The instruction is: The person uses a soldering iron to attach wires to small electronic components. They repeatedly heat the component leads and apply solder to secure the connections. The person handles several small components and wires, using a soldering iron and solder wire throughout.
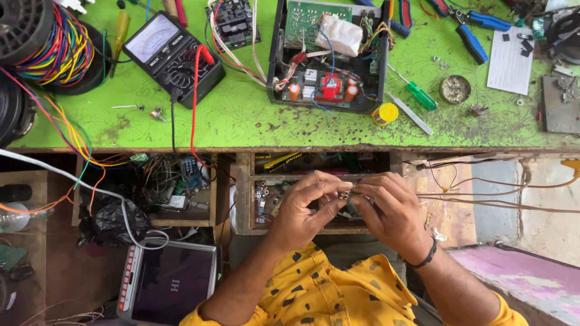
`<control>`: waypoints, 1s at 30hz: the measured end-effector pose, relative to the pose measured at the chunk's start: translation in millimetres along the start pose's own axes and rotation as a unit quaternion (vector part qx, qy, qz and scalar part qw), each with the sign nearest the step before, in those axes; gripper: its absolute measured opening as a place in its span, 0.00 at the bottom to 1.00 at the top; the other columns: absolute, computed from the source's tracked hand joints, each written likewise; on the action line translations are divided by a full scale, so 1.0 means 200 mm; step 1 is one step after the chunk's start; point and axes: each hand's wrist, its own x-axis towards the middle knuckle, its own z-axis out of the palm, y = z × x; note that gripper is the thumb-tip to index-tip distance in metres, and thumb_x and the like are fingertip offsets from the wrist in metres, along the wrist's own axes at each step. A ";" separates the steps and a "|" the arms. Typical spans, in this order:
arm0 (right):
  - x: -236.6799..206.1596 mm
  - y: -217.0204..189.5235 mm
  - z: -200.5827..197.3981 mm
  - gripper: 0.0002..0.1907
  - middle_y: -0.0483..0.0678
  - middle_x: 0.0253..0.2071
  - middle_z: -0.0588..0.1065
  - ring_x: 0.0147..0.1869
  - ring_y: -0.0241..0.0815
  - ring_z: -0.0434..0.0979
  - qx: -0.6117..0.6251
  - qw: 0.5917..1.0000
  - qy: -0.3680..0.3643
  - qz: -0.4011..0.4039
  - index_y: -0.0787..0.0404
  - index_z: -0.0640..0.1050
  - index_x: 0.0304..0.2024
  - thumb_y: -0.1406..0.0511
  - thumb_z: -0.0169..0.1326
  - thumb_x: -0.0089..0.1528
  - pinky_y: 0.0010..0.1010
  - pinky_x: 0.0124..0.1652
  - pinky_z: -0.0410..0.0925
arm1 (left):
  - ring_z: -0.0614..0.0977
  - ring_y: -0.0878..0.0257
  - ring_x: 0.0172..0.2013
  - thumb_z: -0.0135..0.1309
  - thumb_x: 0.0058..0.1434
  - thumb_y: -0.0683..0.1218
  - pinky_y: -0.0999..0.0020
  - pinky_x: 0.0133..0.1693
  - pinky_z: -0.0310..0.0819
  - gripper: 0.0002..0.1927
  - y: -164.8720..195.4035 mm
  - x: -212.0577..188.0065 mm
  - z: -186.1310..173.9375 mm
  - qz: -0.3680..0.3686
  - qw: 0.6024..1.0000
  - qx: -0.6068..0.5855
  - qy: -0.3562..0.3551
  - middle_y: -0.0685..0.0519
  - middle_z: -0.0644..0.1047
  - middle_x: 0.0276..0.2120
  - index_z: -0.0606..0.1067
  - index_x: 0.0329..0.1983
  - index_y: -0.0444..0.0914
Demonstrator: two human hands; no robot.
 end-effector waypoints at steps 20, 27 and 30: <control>-0.09 -0.22 0.02 0.11 0.51 0.36 0.78 0.39 0.49 0.79 -0.044 0.997 0.009 -0.059 0.64 0.76 0.39 0.73 0.65 0.55 0.38 0.40 0.70 | 0.80 0.69 0.46 0.57 0.70 0.42 0.72 0.47 0.77 0.17 -0.10 -0.20 -0.02 -0.038 0.989 -0.141 -0.019 0.54 0.81 0.53 0.74 0.61 0.39; -0.14 -0.18 0.04 0.09 0.51 0.37 0.78 0.40 0.46 0.81 0.102 0.990 -0.033 0.086 0.64 0.76 0.38 0.74 0.63 0.56 0.35 0.39 0.73 | 0.82 0.66 0.46 0.59 0.68 0.41 0.71 0.46 0.78 0.11 -0.04 -0.21 -0.05 -0.003 0.995 -0.100 -0.005 0.53 0.81 0.50 0.79 0.54 0.39; -0.15 -0.15 0.06 0.09 0.50 0.36 0.77 0.41 0.46 0.80 0.125 0.991 -0.029 0.042 0.64 0.76 0.37 0.74 0.62 0.56 0.34 0.40 0.73 | 0.83 0.65 0.49 0.59 0.69 0.41 0.70 0.50 0.79 0.10 0.00 -0.21 -0.07 0.023 0.999 -0.029 -0.012 0.53 0.80 0.50 0.80 0.53 0.37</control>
